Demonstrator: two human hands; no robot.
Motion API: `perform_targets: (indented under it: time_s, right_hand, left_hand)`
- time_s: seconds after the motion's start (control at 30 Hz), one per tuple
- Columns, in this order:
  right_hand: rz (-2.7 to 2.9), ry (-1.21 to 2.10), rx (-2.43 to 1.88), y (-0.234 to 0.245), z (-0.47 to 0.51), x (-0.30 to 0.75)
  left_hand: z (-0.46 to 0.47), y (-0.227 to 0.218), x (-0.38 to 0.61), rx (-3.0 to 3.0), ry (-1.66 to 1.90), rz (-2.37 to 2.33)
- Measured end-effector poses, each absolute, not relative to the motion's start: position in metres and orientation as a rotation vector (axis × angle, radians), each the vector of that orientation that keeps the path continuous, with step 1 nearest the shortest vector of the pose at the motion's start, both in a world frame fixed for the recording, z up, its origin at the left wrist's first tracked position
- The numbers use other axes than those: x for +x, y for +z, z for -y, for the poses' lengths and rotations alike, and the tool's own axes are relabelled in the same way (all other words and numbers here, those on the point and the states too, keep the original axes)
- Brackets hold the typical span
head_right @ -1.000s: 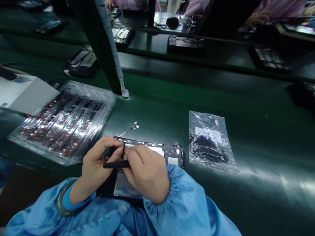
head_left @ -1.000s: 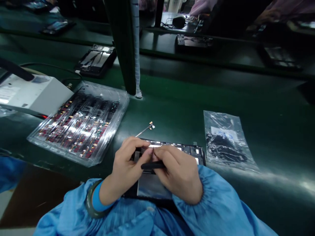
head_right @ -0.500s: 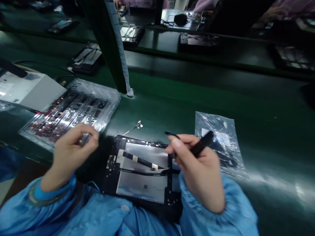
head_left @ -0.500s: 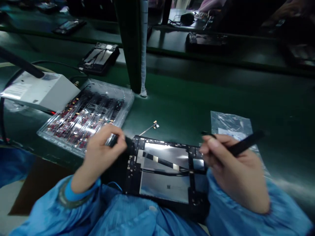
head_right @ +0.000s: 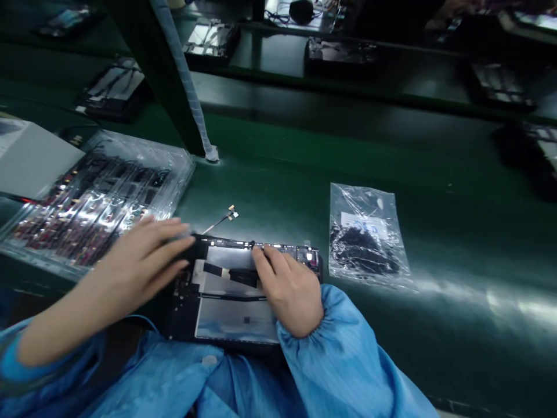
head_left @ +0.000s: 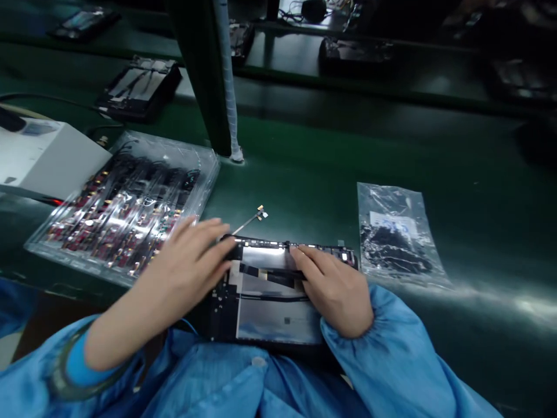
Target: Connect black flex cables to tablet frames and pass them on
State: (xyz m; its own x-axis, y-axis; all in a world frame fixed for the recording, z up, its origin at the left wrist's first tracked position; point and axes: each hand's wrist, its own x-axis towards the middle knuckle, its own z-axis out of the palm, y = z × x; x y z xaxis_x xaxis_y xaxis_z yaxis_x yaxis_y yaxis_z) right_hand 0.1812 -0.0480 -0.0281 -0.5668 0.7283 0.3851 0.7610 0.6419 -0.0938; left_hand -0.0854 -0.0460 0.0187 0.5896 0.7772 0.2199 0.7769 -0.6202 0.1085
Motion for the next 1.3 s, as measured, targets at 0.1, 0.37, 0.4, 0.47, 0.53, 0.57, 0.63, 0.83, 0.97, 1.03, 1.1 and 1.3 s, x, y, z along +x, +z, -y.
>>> perform_targets:
  time_s: [0.1,0.37,0.4,0.47,0.53,0.57,0.63,0.83,0.97,1.03,1.1,1.3]
  right_hand:
    - [2.524,-0.156,-1.231,-0.03,0.049,0.18]
    - [2.526,-0.206,-1.234,-0.027,0.047,0.176]
    - [2.536,-0.202,-1.231,-0.026,0.047,0.176]
    - [2.561,-0.165,-1.234,-0.023,0.049,0.178]
    - [2.562,-0.094,-1.249,-0.021,0.052,0.183]
    - [2.553,-0.06,-1.258,-0.02,0.055,0.187]
    - [2.531,-0.014,-1.277,-0.019,0.059,0.195]
    - [2.53,-0.024,-1.277,-0.023,0.068,0.21]
    - [2.51,-0.08,-1.229,-0.027,0.067,0.213]
    - [2.511,-0.115,-1.218,-0.028,0.066,0.213]
    - [2.51,-0.134,-1.22,-0.029,0.065,0.213]
    - [2.496,-0.184,-1.254,-0.031,0.063,0.211]
  left_hand:
    - [0.033,-0.008,-0.052,2.704,0.328,-1.133]
    - [0.018,-0.034,-0.028,2.788,0.391,-0.821]
    - [0.017,-0.033,-0.029,2.793,0.378,-0.813]
    - [0.017,-0.031,-0.03,2.789,0.348,-0.823]
    - [0.017,-0.03,-0.03,2.77,0.341,-0.839]
    - [0.018,-0.03,-0.03,2.758,0.347,-0.842]
    - [0.018,-0.031,-0.029,2.746,0.358,-0.848]
    - [0.019,-0.035,-0.029,2.822,0.295,-0.858]
    - [0.019,-0.035,-0.03,2.864,0.287,-0.835]
    - [0.02,-0.034,-0.03,2.856,0.277,-0.831]
    - [0.02,-0.034,-0.03,2.829,0.27,-0.839]
    - [0.02,-0.033,-0.028,2.866,0.244,-0.842]
